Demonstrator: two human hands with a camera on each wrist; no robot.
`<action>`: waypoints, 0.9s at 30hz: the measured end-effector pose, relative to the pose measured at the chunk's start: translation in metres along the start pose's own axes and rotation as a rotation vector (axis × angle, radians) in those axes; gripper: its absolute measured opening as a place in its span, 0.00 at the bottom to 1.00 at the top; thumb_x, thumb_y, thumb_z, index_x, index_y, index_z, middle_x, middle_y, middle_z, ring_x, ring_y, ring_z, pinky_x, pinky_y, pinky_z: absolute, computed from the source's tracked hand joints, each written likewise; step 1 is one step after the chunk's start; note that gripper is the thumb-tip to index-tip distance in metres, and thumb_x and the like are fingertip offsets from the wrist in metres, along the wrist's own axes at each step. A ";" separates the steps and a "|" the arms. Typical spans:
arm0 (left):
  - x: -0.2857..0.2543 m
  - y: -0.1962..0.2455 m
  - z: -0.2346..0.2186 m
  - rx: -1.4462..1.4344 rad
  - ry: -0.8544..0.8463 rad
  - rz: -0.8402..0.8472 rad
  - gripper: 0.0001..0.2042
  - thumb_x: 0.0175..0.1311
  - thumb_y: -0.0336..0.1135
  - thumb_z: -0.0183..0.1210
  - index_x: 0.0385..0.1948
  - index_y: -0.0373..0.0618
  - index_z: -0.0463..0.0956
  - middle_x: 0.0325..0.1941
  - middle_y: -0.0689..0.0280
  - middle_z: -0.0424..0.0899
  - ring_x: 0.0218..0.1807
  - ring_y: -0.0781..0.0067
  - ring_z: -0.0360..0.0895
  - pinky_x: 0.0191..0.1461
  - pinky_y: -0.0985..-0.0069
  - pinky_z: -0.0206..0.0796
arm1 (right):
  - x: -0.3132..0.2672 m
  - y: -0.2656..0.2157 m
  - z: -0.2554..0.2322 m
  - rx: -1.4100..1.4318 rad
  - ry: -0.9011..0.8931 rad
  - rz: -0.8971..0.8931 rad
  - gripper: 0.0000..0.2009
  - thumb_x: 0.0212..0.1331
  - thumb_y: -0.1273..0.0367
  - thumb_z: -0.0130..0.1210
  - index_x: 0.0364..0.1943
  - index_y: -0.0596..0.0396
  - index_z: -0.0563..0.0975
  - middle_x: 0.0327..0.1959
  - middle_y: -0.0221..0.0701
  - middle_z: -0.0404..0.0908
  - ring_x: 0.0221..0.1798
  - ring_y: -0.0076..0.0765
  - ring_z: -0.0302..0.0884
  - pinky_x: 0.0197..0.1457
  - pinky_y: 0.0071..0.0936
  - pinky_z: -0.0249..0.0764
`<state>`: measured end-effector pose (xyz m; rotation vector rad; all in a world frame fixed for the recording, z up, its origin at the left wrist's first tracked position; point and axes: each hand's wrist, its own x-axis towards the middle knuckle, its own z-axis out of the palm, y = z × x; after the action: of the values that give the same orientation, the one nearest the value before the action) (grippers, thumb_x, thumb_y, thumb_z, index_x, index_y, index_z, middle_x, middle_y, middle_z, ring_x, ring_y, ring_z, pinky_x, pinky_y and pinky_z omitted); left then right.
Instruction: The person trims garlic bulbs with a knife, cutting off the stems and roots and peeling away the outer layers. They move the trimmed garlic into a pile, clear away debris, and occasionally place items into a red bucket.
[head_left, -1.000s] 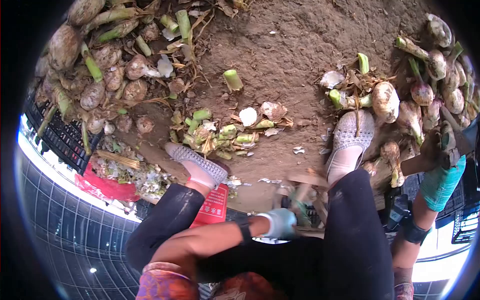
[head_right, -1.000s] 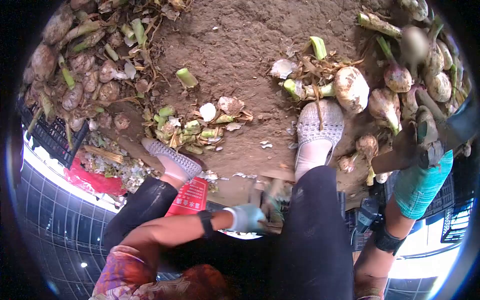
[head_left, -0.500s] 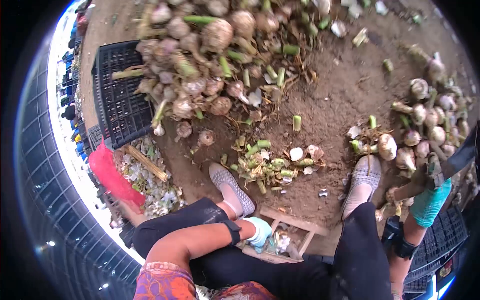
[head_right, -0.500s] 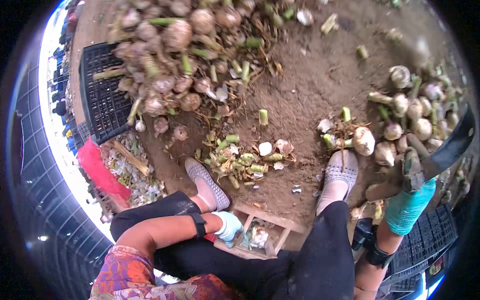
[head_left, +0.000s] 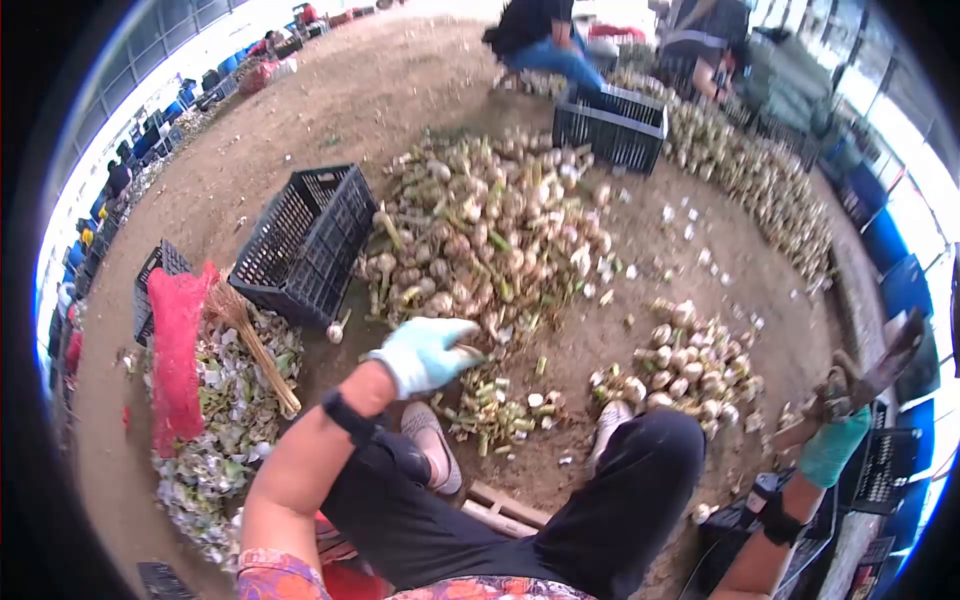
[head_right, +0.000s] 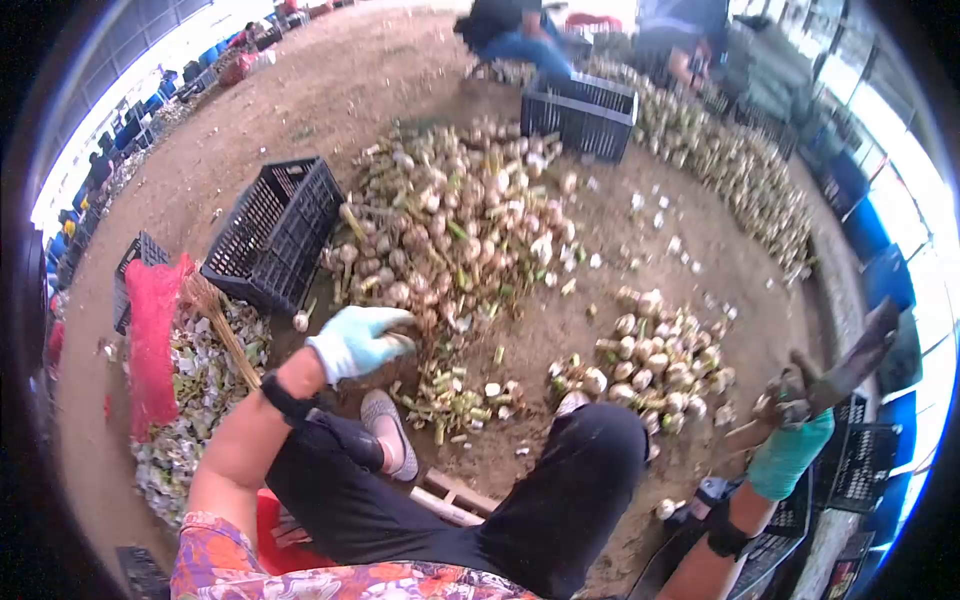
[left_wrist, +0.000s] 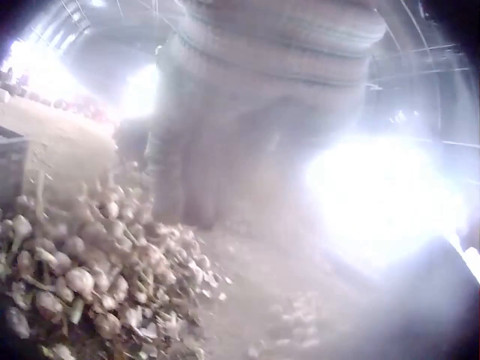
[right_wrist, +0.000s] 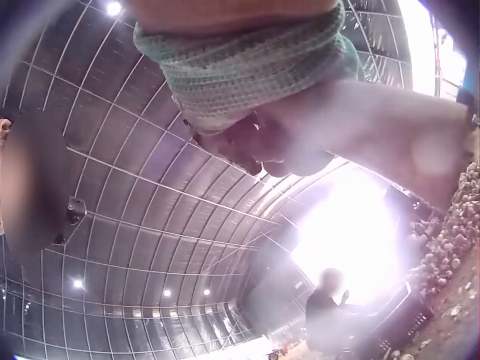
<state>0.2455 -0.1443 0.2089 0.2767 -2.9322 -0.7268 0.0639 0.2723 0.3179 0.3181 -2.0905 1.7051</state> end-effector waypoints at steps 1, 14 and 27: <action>-0.011 -0.003 -0.021 -0.037 0.033 -0.063 0.17 0.53 0.40 0.58 0.43 0.42 0.75 0.39 0.57 0.81 0.42 0.64 0.79 0.46 0.73 0.69 | -0.006 -0.013 -0.002 0.059 -0.006 -0.026 0.15 0.55 0.69 0.53 0.45 0.62 0.75 0.22 0.26 0.75 0.19 0.15 0.67 0.18 0.14 0.63; -0.066 -0.136 -0.005 -0.660 0.276 -0.640 0.17 0.54 0.42 0.60 0.39 0.40 0.78 0.38 0.62 0.83 0.38 0.73 0.77 0.44 0.77 0.66 | -0.060 -0.032 -0.044 0.058 -0.087 0.008 0.12 0.56 0.69 0.54 0.42 0.62 0.76 0.22 0.25 0.75 0.18 0.18 0.71 0.15 0.13 0.65; -0.072 -0.018 -0.100 -0.901 0.421 -0.422 0.11 0.60 0.38 0.55 0.42 0.45 0.75 0.32 0.66 0.80 0.26 0.74 0.76 0.30 0.73 0.72 | -0.078 0.017 -0.073 0.225 -0.055 0.132 0.13 0.55 0.69 0.54 0.43 0.61 0.75 0.20 0.23 0.72 0.18 0.19 0.70 0.12 0.16 0.66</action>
<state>0.3335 -0.1900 0.2839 0.8168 -1.9141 -1.6826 0.1382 0.3400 0.2785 0.3030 -1.9991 2.0372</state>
